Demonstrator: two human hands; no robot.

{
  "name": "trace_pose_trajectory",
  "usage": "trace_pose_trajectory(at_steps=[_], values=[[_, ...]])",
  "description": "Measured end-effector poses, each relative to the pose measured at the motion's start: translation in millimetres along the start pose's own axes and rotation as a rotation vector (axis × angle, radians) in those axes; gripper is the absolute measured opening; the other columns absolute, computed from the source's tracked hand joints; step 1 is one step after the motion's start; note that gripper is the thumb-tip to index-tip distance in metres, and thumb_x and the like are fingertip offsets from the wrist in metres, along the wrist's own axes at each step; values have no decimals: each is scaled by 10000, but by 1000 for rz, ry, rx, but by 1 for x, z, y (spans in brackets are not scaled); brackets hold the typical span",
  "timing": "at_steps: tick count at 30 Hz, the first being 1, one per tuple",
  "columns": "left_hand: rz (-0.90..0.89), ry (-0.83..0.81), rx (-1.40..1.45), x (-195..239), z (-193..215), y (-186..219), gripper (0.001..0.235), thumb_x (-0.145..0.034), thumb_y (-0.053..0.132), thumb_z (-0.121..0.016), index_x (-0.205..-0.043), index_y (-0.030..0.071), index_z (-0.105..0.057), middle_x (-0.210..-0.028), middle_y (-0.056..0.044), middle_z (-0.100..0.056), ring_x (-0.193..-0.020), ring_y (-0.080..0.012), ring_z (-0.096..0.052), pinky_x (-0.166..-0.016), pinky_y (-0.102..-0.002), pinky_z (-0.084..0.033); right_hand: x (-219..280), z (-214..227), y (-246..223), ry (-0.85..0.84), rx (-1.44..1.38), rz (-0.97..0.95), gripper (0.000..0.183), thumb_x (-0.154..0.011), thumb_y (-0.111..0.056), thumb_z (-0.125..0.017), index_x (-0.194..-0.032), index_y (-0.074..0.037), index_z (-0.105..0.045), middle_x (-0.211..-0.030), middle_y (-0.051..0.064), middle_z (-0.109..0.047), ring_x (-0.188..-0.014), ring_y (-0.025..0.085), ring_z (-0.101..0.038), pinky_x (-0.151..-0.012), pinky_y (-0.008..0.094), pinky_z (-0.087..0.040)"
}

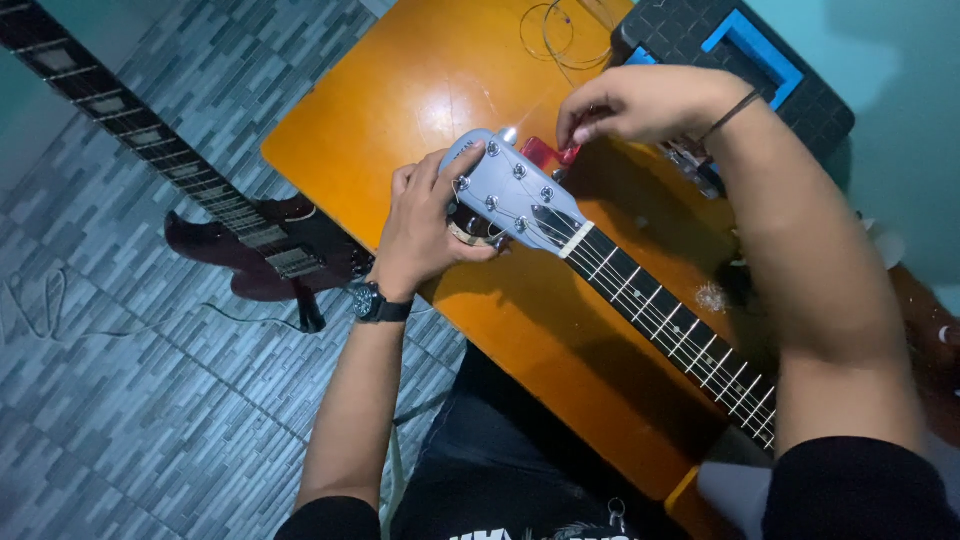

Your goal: The person uses a red string winder to loosen and remove a guitar string from the headstock of a grey acoustic guitar. They then pull the string out from the bridge and wind the removed string into a coil in their hands.

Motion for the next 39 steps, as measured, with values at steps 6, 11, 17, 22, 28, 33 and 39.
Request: trace_pose_trajectory(at_steps=[6,11,17,22,28,33,39], values=[[13,-7,15,0,1,1,1175,-653,529,-954,-1587,249,-299,-1490,-160,-494,-1311,-335,-478,-1076,-468,-307,-7,3,11,-17,-92,82,236,-1002,-156,-571,-1181,-100,-715,-1163,75,-745,-1144,216,-677,-1045,393,-491],[35,-31,9,0,3,2,1209,-644,536,-966,-1597,263,-274,-1498,-164,-481,-1291,-344,-468,-1070,-479,-323,-12,4,14,88,-158,242,273,-1013,-178,-531,-1228,-78,-665,-1183,108,-710,-1174,248,-655,-1036,417,-507],[-5,-3,-16,1,2,1,1182,-667,562,-938,-1599,250,-280,-1468,-161,-506,-1300,-330,-488,-1075,-475,-318,-35,-22,1,236,-132,137,187,-1050,-120,-537,-1193,-101,-657,-1167,87,-707,-1122,248,-645,-976,429,-483],[-34,24,-38,1,1,-1,1228,-628,549,-951,-1600,231,-272,-1452,-154,-516,-1301,-316,-501,-1069,-469,-323,2,-14,-14,-45,69,-140,251,-1053,-205,-500,-1248,-183,-657,-1234,44,-688,-1168,234,-613,-1041,462,-466],[-29,21,-58,0,3,4,1262,-632,573,-981,-1602,226,-252,-1460,-166,-514,-1302,-324,-505,-1073,-484,-329,-2,-1,-10,189,-59,172,287,-1043,-190,-493,-1264,-80,-639,-1271,114,-675,-1229,260,-612,-1078,442,-466],[-29,32,-59,3,1,1,1208,-682,609,-938,-1602,231,-253,-1431,-166,-524,-1252,-323,-506,-1071,-472,-329,-29,-28,-4,82,-8,19,215,-1049,-130,-512,-1203,-137,-661,-1168,66,-732,-1117,234,-670,-992,451,-512],[-5,4,-60,2,4,2,1215,-660,566,-966,-1591,238,-257,-1431,-161,-534,-1279,-314,-515,-1065,-478,-327,6,7,11,122,42,298,302,-1026,-238,-514,-1245,-84,-654,-1202,117,-687,-1119,256,-657,-987,422,-529]])
Point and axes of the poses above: each hand's wrist, its own x-axis away from the middle knuckle, its own z-axis out of the back of the hand, y = z × x, the point moved 2 cm from there along -x, towards the middle knuckle
